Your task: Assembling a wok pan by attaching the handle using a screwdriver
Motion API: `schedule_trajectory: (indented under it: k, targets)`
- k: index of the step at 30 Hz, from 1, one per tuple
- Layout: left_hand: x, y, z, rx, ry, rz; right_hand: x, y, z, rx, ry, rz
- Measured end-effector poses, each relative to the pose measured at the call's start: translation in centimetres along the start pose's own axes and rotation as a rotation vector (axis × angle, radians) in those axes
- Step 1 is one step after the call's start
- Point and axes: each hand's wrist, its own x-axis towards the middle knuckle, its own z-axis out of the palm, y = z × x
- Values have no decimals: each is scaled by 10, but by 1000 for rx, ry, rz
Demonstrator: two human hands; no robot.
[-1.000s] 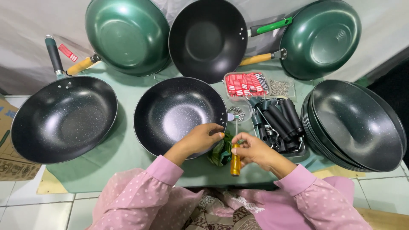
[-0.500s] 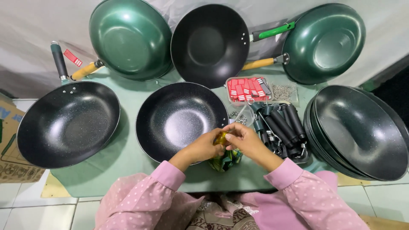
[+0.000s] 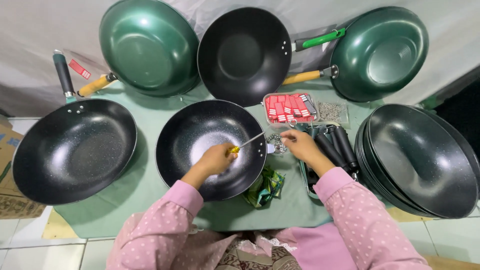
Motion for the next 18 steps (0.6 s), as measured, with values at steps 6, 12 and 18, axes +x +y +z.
schedule_trajectory:
  k: [6,12,18]
  targets:
    - [-2,-2,-24,110,0,-23,-5,-19,23,162,-153,62]
    - [14,-23,-15,188,37,-4,2,-23,31,182,-201,101]
    - [22,-36,-10,251,51,10,4,-26,36,131,-209,111]
